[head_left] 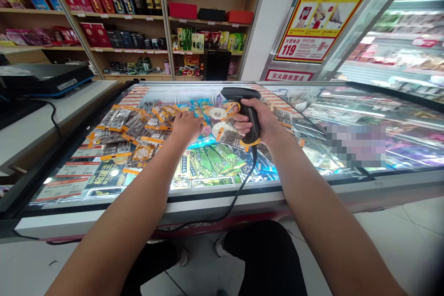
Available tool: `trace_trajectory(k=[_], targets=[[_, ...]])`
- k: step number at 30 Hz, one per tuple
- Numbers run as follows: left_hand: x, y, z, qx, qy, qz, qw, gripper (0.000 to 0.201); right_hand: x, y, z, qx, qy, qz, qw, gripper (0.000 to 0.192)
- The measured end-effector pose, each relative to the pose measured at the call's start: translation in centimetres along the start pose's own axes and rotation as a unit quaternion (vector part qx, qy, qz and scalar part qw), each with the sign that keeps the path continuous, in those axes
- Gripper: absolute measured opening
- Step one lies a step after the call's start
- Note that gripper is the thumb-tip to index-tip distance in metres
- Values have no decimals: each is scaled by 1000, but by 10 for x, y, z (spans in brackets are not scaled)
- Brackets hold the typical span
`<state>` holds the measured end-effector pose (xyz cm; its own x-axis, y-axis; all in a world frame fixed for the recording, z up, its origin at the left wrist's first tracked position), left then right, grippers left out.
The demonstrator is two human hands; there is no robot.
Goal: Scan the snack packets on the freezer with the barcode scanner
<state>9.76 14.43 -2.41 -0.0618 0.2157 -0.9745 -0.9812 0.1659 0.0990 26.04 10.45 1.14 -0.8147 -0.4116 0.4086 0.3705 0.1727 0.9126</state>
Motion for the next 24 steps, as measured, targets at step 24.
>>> trace_trajectory(k=[24], targets=[[2, -50, -11, -96, 117, -447, 882, 38, 1, -2, 0, 13, 1, 0, 1000, 28]])
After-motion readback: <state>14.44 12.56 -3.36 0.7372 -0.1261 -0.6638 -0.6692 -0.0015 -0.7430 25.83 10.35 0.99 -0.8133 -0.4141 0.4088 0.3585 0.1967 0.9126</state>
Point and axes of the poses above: each hand's wrist, its own z-axis towards the middle knuckle, its own x-axis out of the palm, y = z × x, the point moved 9 cm from there along z, towards the middle knuckle, and after that the axes turned 7 degrees about -x, right-handed, at the moved point
